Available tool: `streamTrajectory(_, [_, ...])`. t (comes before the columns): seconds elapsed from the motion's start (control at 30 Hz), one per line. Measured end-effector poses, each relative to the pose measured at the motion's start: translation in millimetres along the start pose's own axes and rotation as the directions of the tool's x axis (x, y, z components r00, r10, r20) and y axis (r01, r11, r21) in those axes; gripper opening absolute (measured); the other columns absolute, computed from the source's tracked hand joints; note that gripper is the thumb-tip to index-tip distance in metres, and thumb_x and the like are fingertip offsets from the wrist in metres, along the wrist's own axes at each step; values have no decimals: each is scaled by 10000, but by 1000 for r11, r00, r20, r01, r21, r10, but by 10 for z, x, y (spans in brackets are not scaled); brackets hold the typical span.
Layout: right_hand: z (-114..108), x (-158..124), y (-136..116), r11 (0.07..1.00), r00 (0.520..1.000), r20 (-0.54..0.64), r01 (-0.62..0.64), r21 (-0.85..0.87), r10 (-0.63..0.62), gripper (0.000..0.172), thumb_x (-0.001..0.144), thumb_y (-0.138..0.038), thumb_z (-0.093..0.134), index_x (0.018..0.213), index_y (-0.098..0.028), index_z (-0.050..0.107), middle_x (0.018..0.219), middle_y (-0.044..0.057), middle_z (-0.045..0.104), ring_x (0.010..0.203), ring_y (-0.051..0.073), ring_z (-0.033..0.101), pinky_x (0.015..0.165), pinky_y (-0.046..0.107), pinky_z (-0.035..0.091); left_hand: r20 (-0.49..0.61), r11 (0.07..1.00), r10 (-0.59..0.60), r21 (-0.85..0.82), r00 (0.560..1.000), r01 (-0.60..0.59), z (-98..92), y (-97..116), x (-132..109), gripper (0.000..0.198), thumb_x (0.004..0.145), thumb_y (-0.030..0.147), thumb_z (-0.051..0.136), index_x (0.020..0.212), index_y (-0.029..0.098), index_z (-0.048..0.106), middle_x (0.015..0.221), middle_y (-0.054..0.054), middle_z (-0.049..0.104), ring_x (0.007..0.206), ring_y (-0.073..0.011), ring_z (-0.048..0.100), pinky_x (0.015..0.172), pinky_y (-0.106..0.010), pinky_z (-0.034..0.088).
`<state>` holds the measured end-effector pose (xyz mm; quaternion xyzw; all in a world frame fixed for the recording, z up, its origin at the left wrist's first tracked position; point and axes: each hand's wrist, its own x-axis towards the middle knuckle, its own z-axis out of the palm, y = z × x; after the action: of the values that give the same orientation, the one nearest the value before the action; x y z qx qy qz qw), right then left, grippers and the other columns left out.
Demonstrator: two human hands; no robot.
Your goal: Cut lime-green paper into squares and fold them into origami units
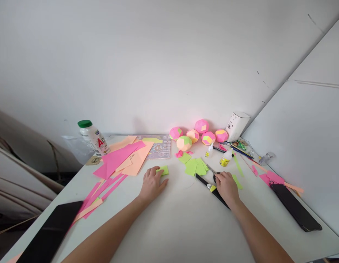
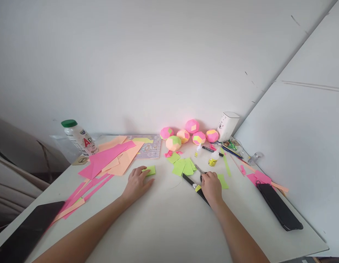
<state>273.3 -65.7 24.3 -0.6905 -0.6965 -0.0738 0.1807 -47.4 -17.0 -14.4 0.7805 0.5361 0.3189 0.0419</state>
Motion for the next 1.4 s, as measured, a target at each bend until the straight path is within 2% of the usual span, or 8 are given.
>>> streamTrajectory(0.1, [-101, -46, -114, 998, 998, -25, 57, -28, -58, 248, 899, -238, 454, 814, -175, 678, 758, 84, 586, 815, 236, 514, 644, 297, 410, 43, 995, -20, 95, 999, 16, 22, 18, -8, 398, 788, 408, 558, 1113, 178, 571, 1254, -163, 488, 1130, -360, 434, 917, -527, 384])
streamTrajectory(0.2, [-177, -114, -232, 992, 995, 43, 98, -82, -95, 218, 879, -334, 510, 881, -181, 665, 778, 83, 585, 821, 246, 517, 628, 303, 408, 112, 997, -7, 83, 994, -2, 5, 4, 13, 377, 816, 391, 520, 1125, 177, 557, 1182, -143, 540, 1100, -332, 460, 918, -501, 387])
streamTrajectory(0.37, [-194, -214, -319, 964, 971, 232, 120, -237, -64, 337, 819, -281, 592, 1118, -127, 593, 948, 157, 611, 896, 308, 536, 627, 340, 418, 197, 983, 154, -131, 968, -129, -39, 20, 25, 410, 776, 377, 575, 1139, 185, 565, 1080, -123, 576, 1036, -291, 511, 911, -454, 416])
streamTrajectory(0.5, [-214, -229, -306, 963, 947, 320, 121, -239, -39, 343, 802, -192, 584, 1137, -124, 568, 989, 169, 599, 903, 308, 560, 596, 324, 413, 271, 937, 256, -305, 928, -169, -53, 54, 5, 377, 772, 338, 587, 1123, 199, 587, 1095, -124, 566, 1028, -270, 528, 890, -410, 454])
streamTrajectory(0.67, [-261, -215, -334, 967, 926, 367, 167, -193, -87, 226, 779, -99, 553, 982, -176, 617, 913, 114, 588, 847, 261, 579, 571, 291, 396, 287, 914, 285, -370, 915, -169, -77, 54, -8, 427, 749, 350, 620, 1147, 200, 579, 1197, -135, 499, 1101, -280, 500, 918, -397, 462])
streamTrajectory(1.0, [-251, -232, -389, 969, 910, 372, 232, -83, -186, 272, 747, -72, 507, 968, -168, 632, 912, 95, 592, 899, 239, 566, 607, 285, 418, 289, 917, 280, -363, 915, -165, -70, 30, 7, 434, 763, 331, 615, 1174, 204, 561, 1266, -147, 468, 1153, -297, 481, 957, -424, 441])
streamTrajectory(1.2, [-352, -291, -472, 931, 849, 385, 350, 101, -361, 299, 685, -52, 498, 912, -186, 638, 873, 62, 585, 815, 200, 561, 616, 278, 422, 299, 920, 292, -347, 908, -181, -69, 29, 12, 402, 801, 338, 573, 1172, 185, 557, 1273, -153, 466, 1156, -279, 493, 965, -392, 446])
streamTrajectory(1.4, [-298, -338, -508, 890, 806, 378, 422, 170, -455, 365, 683, -54, 501, 1009, -157, 631, 901, 76, 589, 840, 206, 555, 673, 301, 450, 296, 914, 338, -332, 894, -235, -82, 36, 13, 396, 807, 331, 562, 1168, 171, 542, 1285, -154, 460, 1165, -282, 484, 971, -412, 443])
